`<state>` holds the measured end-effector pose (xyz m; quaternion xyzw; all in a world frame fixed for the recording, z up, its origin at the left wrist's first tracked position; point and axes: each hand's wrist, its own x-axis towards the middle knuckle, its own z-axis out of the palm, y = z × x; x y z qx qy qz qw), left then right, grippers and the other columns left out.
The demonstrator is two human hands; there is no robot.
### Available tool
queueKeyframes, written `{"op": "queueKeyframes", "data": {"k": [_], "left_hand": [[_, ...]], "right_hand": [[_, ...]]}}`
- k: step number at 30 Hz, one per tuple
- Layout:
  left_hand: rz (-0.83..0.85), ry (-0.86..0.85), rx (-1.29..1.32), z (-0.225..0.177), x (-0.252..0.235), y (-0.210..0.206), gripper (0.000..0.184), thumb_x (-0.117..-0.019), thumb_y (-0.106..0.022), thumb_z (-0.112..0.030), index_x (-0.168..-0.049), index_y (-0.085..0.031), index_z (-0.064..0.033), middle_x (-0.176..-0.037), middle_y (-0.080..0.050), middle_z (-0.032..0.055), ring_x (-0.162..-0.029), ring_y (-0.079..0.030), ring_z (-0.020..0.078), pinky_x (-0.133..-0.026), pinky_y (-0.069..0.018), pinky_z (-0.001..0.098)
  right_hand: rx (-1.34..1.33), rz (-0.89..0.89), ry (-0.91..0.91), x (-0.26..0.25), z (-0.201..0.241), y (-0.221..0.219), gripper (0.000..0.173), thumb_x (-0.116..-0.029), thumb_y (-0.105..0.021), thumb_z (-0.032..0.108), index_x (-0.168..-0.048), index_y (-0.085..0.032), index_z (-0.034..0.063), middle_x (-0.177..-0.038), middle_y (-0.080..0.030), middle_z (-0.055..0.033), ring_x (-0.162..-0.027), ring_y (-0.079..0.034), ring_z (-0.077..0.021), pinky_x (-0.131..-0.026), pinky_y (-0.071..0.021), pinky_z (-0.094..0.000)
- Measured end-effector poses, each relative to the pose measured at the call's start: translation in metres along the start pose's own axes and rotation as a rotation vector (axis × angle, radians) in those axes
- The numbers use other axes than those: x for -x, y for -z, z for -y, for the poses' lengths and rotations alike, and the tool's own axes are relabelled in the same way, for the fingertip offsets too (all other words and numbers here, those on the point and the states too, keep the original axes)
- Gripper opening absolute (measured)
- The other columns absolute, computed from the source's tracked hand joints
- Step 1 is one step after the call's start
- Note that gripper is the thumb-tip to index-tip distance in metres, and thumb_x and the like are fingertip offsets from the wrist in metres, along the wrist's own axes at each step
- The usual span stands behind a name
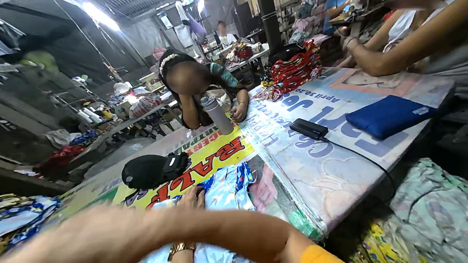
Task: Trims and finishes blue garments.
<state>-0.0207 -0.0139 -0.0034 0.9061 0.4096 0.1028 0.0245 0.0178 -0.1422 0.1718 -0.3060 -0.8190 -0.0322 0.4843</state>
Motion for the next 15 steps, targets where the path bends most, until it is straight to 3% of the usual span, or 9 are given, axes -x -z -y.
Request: {"op": "queueKeyframes", "data": {"k": [1, 2, 4, 6, 8, 11, 15], "left_hand": [[-0.041, 0.021, 0.011, -0.003, 0.006, -0.002, 0.037, -0.1021, -0.057, -0.027, -0.126, -0.067, -0.0008, -0.128, -0.065, 0.0248, -0.125, -0.059, 0.0430, -0.107, -0.0421, 0.0623], [-0.091, 0.002, 0.009, -0.002, 0.004, -0.006, 0.034, -0.1026, -0.056, -0.027, -0.122, -0.069, -0.0026, -0.123, -0.068, 0.0232, -0.120, -0.063, 0.0427, -0.102, -0.0446, 0.0640], [-0.111, -0.029, 0.020, 0.001, -0.003, -0.009, 0.031, -0.1043, -0.052, -0.025, -0.120, -0.071, -0.0053, -0.119, -0.070, 0.0196, -0.114, -0.066, 0.0406, -0.098, -0.0462, 0.0651], [-0.111, -0.032, 0.015, 0.002, -0.005, -0.010, 0.031, -0.1043, -0.052, -0.025, -0.118, -0.072, -0.0064, -0.118, -0.071, 0.0177, -0.112, -0.067, 0.0384, -0.098, -0.0472, 0.0634], [-0.129, -0.039, 0.006, 0.003, -0.005, -0.011, 0.030, -0.1038, -0.052, -0.025, -0.117, -0.072, -0.0072, -0.116, -0.072, 0.0161, -0.111, -0.068, 0.0360, -0.097, -0.0487, 0.0615], [-0.127, -0.037, -0.001, 0.004, -0.006, -0.014, 0.030, -0.1037, -0.051, -0.025, -0.117, -0.072, -0.0081, -0.116, -0.072, 0.0146, -0.110, -0.068, 0.0348, -0.096, -0.0487, 0.0607], [-0.133, -0.034, 0.000, 0.006, -0.008, -0.015, 0.029, -0.1036, -0.051, -0.025, -0.116, -0.072, -0.0087, -0.115, -0.072, 0.0140, -0.110, -0.068, 0.0336, -0.096, -0.0491, 0.0595]], "right_hand": [[-0.106, -0.188, 0.051, -0.009, -0.036, 0.021, 0.020, -0.0869, -0.077, 0.014, -0.106, -0.076, 0.0066, -0.092, -0.073, -0.0044, -0.085, -0.068, -0.0139, -0.075, -0.0569, -0.0331], [-0.252, -0.320, 0.069, -0.010, -0.056, 0.054, 0.016, -0.0891, -0.072, 0.001, -0.104, -0.074, -0.0018, -0.094, -0.073, -0.0092, -0.085, -0.069, -0.0143, -0.076, -0.0579, -0.0329], [-0.471, -0.556, -0.015, 0.011, -0.080, 0.119, 0.022, -0.0942, -0.054, -0.009, -0.113, -0.062, -0.0171, -0.097, -0.070, -0.0188, -0.074, -0.062, -0.0110, -0.065, -0.0527, -0.0267], [-0.633, -0.762, -0.253, 0.046, -0.108, 0.158, 0.039, -0.1027, -0.043, 0.003, -0.140, -0.050, -0.0067, -0.097, -0.067, -0.0093, -0.059, -0.050, -0.0035, -0.050, -0.0412, -0.0194], [-0.803, -0.950, -0.437, 0.076, -0.139, 0.175, 0.044, -0.1065, -0.039, 0.013, -0.150, -0.043, 0.0068, -0.078, -0.057, -0.0003, -0.046, -0.037, -0.0028, -0.039, -0.0308, -0.0184], [-1.022, -1.089, -0.571, 0.102, -0.165, 0.186, 0.045, -0.1099, -0.034, 0.016, -0.155, -0.032, 0.0138, -0.079, -0.056, -0.0003, -0.044, -0.033, -0.0024, -0.038, -0.0288, -0.0175], [-1.174, -1.148, -0.600, 0.106, -0.172, 0.190, 0.044, -0.1109, -0.033, 0.016, -0.155, -0.029, 0.0181, -0.077, -0.055, -0.0001, -0.044, -0.035, -0.0031, -0.037, -0.0287, -0.0174]]}}
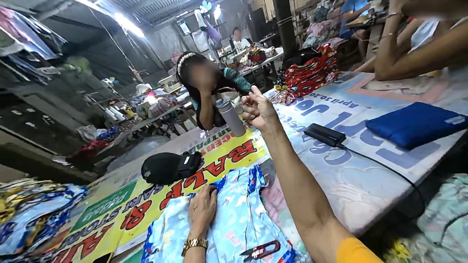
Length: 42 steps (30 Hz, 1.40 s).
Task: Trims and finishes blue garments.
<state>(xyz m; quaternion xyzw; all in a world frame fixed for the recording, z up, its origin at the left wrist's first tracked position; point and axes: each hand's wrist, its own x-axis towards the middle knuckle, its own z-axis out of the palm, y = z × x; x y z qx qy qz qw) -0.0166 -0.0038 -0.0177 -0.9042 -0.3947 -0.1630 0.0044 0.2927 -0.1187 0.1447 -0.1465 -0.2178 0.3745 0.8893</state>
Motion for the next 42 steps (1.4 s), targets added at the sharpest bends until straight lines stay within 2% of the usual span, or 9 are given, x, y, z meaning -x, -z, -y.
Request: {"op": "queueKeyframes", "data": {"k": [8, 11, 14, 18, 33, 42], "left_hand": [[-0.003, -0.012, -0.004, 0.001, 0.003, 0.001, 0.029, -0.1029, -0.052, -0.025, -0.116, -0.072, -0.0096, -0.114, -0.072, 0.0128, -0.109, -0.068, 0.0338, -0.094, -0.0500, 0.0596], [-0.003, -0.009, 0.001, -0.001, 0.003, 0.001, 0.028, -0.1028, -0.053, -0.024, -0.116, -0.072, -0.0092, -0.115, -0.072, 0.0130, -0.109, -0.068, 0.0339, -0.095, -0.0493, 0.0594], [-0.007, -0.017, 0.002, 0.000, 0.003, 0.001, 0.027, -0.1026, -0.053, -0.024, -0.115, -0.072, -0.0090, -0.114, -0.073, 0.0129, -0.108, -0.069, 0.0329, -0.094, -0.0497, 0.0590], [-0.010, -0.019, 0.008, -0.001, 0.003, 0.001, 0.027, -0.1026, -0.053, -0.024, -0.115, -0.072, -0.0086, -0.114, -0.073, 0.0134, -0.108, -0.069, 0.0339, -0.094, -0.0498, 0.0590], [-0.007, -0.024, 0.008, 0.000, 0.003, -0.001, 0.028, -0.1027, -0.053, -0.024, -0.115, -0.073, -0.0089, -0.114, -0.072, 0.0134, -0.109, -0.068, 0.0337, -0.095, -0.0495, 0.0585], [-0.002, -0.026, 0.018, -0.001, 0.002, 0.000, 0.028, -0.1028, -0.053, -0.023, -0.115, -0.073, -0.0078, -0.113, -0.072, 0.0144, -0.109, -0.068, 0.0343, -0.094, -0.0494, 0.0593]], "right_hand": [[-0.122, -0.053, 0.007, 0.006, 0.006, -0.001, 0.042, -0.1099, -0.036, 0.014, -0.152, -0.032, 0.0181, -0.072, -0.051, 0.0006, -0.042, -0.032, -0.0032, -0.037, -0.0276, -0.0172], [-0.151, -0.104, 0.001, 0.006, 0.003, -0.003, 0.034, -0.1079, -0.038, 0.011, -0.142, -0.038, 0.0152, -0.074, -0.052, -0.0006, -0.042, -0.032, -0.0035, -0.036, -0.0272, -0.0174], [-0.175, -0.136, -0.007, 0.006, -0.002, -0.005, 0.032, -0.1079, -0.038, 0.010, -0.139, -0.039, 0.0147, -0.076, -0.053, -0.0015, -0.042, -0.031, -0.0036, -0.036, -0.0258, -0.0174], [-0.219, -0.129, -0.018, 0.005, -0.004, -0.004, 0.022, -0.1073, -0.038, 0.008, -0.128, -0.043, 0.0138, -0.075, -0.052, -0.0008, -0.041, -0.030, -0.0032, -0.036, -0.0256, -0.0169], [-0.205, -0.104, -0.032, 0.011, -0.002, -0.011, 0.043, -0.1081, -0.038, 0.012, -0.151, -0.034, 0.0184, -0.077, -0.054, -0.0016, -0.042, -0.033, -0.0033, -0.036, -0.0263, -0.0173], [-0.188, -0.098, -0.031, 0.010, -0.005, -0.009, 0.037, -0.1087, -0.037, 0.012, -0.145, -0.037, 0.0169, -0.076, -0.052, -0.0006, -0.042, -0.032, -0.0032, -0.035, -0.0272, -0.0168]]}}
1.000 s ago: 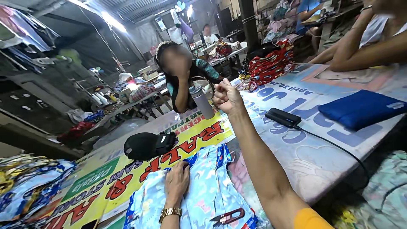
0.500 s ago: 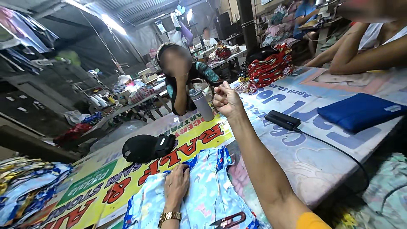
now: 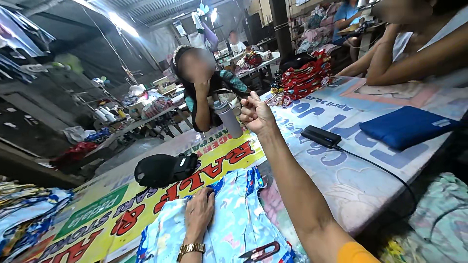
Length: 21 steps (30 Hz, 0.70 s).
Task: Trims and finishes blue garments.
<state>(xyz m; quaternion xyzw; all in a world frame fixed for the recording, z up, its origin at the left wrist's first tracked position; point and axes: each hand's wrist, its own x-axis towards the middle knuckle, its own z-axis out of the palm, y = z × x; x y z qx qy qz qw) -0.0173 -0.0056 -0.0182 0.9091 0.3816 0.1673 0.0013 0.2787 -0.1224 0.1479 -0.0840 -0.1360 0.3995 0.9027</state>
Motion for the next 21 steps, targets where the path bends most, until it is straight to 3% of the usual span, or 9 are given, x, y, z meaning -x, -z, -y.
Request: {"op": "queueKeyframes", "data": {"k": [9, 14, 18, 19, 20, 21], "left_hand": [[0.006, 0.007, -0.003, 0.0005, -0.0009, 0.0008, 0.028, -0.1029, -0.052, -0.024, -0.114, -0.072, -0.0086, -0.114, -0.072, 0.0134, -0.108, -0.068, 0.0331, -0.094, -0.0497, 0.0584], [0.001, 0.002, -0.005, -0.0004, -0.0006, 0.0027, 0.027, -0.1027, -0.053, -0.024, -0.114, -0.073, -0.0087, -0.113, -0.072, 0.0134, -0.109, -0.068, 0.0333, -0.094, -0.0493, 0.0590], [0.008, 0.011, -0.016, 0.0004, 0.0005, 0.0016, 0.029, -0.1030, -0.051, -0.026, -0.115, -0.072, -0.0096, -0.114, -0.072, 0.0125, -0.109, -0.068, 0.0325, -0.095, -0.0490, 0.0585], [0.010, 0.012, -0.013, 0.0000, 0.0014, 0.0019, 0.029, -0.1031, -0.052, -0.025, -0.115, -0.072, -0.0093, -0.114, -0.072, 0.0127, -0.110, -0.068, 0.0328, -0.095, -0.0491, 0.0579], [0.012, 0.015, -0.014, -0.0003, 0.0020, 0.0022, 0.029, -0.1032, -0.052, -0.026, -0.115, -0.072, -0.0095, -0.114, -0.072, 0.0121, -0.110, -0.068, 0.0323, -0.096, -0.0492, 0.0574], [0.010, 0.015, -0.015, -0.0012, 0.0027, 0.0028, 0.028, -0.1031, -0.052, -0.025, -0.115, -0.072, -0.0094, -0.114, -0.072, 0.0119, -0.110, -0.068, 0.0321, -0.096, -0.0491, 0.0573]], "right_hand": [[0.011, 0.007, -0.003, 0.0014, -0.0013, -0.0038, 0.043, -0.1090, -0.037, 0.013, -0.151, -0.033, 0.0200, -0.073, -0.051, 0.0003, -0.041, -0.032, -0.0032, -0.035, -0.0269, -0.0167], [-0.012, 0.009, -0.009, 0.0001, -0.0031, -0.0027, 0.040, -0.1083, -0.038, 0.010, -0.147, -0.035, 0.0179, -0.073, -0.051, 0.0004, -0.041, -0.032, -0.0027, -0.035, -0.0267, -0.0166], [-0.004, -0.019, -0.019, -0.0026, -0.0045, -0.0004, 0.018, -0.1086, -0.038, 0.012, -0.125, -0.044, 0.0141, -0.074, -0.052, -0.0006, -0.040, -0.031, -0.0041, -0.034, -0.0275, -0.0176], [0.089, -0.043, 0.030, -0.0035, -0.0059, -0.0002, 0.019, -0.1083, -0.039, 0.012, -0.127, -0.045, 0.0149, -0.077, -0.053, -0.0012, -0.041, -0.034, -0.0052, -0.035, -0.0294, -0.0182], [0.283, -0.075, 0.138, -0.0040, -0.0078, 0.0005, 0.032, -0.1078, -0.041, 0.011, -0.139, -0.043, 0.0171, -0.088, -0.057, -0.0021, -0.049, -0.042, -0.0061, -0.039, -0.0344, -0.0189], [0.585, -0.114, 0.299, -0.0044, -0.0088, 0.0030, 0.052, -0.1069, -0.047, 0.010, -0.157, -0.034, 0.0180, -0.109, -0.062, -0.0033, -0.066, -0.055, -0.0057, -0.052, -0.0448, -0.0197]]}}
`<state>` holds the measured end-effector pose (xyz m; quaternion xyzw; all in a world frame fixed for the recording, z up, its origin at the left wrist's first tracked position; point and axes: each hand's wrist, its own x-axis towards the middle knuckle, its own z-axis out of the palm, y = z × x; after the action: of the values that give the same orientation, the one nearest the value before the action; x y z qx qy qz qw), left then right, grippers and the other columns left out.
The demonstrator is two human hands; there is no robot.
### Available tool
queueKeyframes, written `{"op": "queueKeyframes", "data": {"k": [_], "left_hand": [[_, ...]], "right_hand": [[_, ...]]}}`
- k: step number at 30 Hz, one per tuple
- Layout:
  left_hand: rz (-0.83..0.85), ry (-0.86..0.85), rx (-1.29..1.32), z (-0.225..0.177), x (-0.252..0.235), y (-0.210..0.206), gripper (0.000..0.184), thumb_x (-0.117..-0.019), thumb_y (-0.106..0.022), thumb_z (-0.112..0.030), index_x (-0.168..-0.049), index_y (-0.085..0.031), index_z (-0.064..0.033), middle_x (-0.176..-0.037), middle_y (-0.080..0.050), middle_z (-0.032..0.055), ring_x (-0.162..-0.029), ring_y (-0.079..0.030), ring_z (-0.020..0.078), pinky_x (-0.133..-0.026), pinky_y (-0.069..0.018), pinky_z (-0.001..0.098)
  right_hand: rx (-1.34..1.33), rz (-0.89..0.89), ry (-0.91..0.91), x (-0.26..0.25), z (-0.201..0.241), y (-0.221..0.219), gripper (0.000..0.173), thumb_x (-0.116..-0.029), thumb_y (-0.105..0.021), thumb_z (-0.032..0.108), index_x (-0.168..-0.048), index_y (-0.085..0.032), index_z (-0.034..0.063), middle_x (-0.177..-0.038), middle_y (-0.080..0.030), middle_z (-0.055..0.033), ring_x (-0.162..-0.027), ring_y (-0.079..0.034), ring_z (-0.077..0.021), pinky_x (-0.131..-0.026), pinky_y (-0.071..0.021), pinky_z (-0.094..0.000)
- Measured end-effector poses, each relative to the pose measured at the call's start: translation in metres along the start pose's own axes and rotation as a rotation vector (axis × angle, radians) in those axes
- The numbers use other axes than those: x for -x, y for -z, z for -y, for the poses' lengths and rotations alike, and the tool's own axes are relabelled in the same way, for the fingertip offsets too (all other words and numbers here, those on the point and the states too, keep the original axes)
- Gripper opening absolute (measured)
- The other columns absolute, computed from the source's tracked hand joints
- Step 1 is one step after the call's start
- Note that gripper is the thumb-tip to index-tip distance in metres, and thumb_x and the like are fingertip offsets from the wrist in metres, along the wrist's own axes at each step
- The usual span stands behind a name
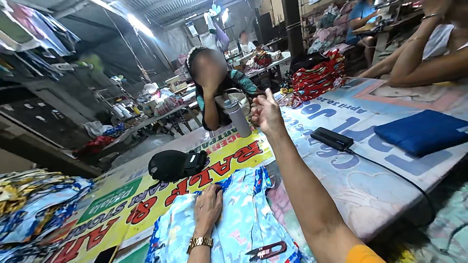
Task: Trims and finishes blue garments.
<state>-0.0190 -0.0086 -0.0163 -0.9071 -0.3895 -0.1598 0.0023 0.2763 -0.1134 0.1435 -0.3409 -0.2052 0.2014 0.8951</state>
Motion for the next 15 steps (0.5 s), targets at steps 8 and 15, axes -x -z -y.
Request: {"op": "queueKeyframes", "data": {"k": [8, 15], "left_hand": [[0.023, 0.004, -0.003, 0.000, -0.001, 0.000, 0.029, -0.1036, -0.052, -0.025, -0.118, -0.072, -0.0094, -0.119, -0.072, 0.0127, -0.114, -0.067, 0.0327, -0.099, -0.0477, 0.0586], [0.021, 0.005, -0.006, 0.000, -0.002, -0.001, 0.029, -0.1032, -0.052, -0.026, -0.117, -0.072, -0.0100, -0.118, -0.072, 0.0119, -0.113, -0.067, 0.0328, -0.098, -0.0482, 0.0581]], "right_hand": [[-0.643, 0.092, 0.002, -0.010, 0.009, 0.023, 0.075, -0.1067, -0.013, 0.062, -0.129, -0.061, 0.0081, -0.117, -0.073, -0.0110, -0.106, -0.071, -0.0262, -0.091, -0.0580, -0.0469], [-0.902, -0.012, -0.045, -0.029, -0.026, 0.048, 0.085, -0.1013, -0.014, 0.072, -0.146, -0.050, 0.0094, -0.138, -0.063, -0.0107, -0.128, -0.061, -0.0252, -0.106, -0.0489, -0.0481]]}}
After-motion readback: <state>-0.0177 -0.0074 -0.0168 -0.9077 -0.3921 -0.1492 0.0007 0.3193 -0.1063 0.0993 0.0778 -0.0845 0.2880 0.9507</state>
